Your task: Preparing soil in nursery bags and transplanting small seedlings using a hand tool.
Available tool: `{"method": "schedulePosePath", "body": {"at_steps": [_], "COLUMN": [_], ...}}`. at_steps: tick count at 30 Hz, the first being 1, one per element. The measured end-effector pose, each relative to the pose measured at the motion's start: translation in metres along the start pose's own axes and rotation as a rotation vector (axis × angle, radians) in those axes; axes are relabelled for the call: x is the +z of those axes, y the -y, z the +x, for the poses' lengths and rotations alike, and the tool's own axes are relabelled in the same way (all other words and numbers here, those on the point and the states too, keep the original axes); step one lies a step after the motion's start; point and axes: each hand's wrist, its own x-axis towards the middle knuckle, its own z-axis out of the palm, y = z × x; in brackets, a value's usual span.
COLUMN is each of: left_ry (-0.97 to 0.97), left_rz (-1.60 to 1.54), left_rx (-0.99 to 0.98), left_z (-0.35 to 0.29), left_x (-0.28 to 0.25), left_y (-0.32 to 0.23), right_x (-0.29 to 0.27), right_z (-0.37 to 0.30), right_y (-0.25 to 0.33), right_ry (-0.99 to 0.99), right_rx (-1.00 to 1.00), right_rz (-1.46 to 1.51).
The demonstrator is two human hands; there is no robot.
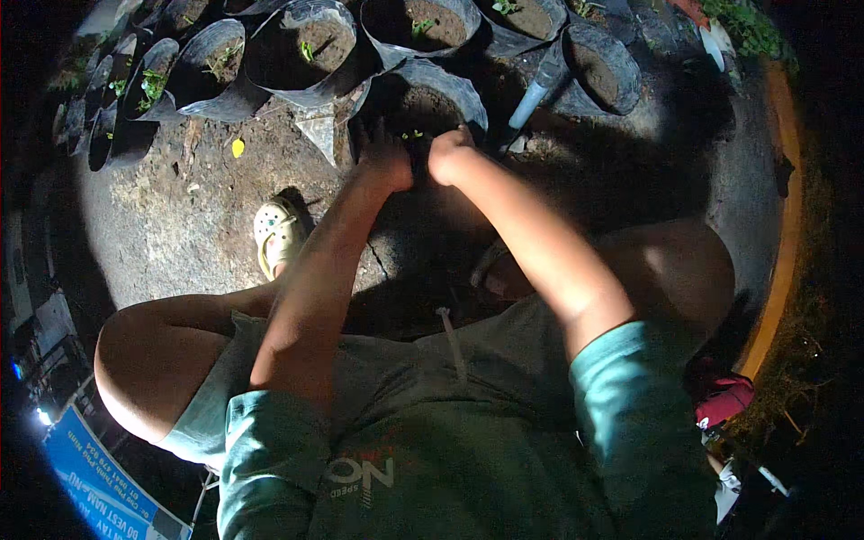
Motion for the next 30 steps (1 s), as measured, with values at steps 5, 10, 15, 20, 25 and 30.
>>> {"method": "schedulePosePath", "body": {"at_steps": [5, 10, 15, 20, 25, 30], "left_ry": [0.008, 0.012, -0.277, -0.327, -0.843, -0.293], "left_rz": [0.003, 0.143, 0.242, 0.415, 1.373, 0.567], "left_rx": [0.042, -0.034, -0.108, 0.012, -0.116, 0.132], "left_z": [0.0, 0.0, 0.004, 0.031, 0.055, 0.051], "left_x": [-0.006, -0.006, 0.005, 0.024, 0.042, 0.022], "left_y": [0.002, 0.0, 0.01, 0.02, 0.044, 0.032], "right_x": [-0.004, -0.017, -0.016, -0.009, 0.029, 0.08], "right_z": [0.001, -0.008, -0.028, -0.017, 0.047, 0.134], "right_y": [0.001, -0.006, -0.031, -0.033, -0.024, 0.002], "right_ry": [-0.087, 0.061, -0.263, -0.254, -0.031, 0.309], "right_rx": [0.046, -0.102, 0.022, 0.099, 0.032, -0.289], "right_rz": [0.071, -0.063, 0.26, 0.201, -0.324, -2.733]}}
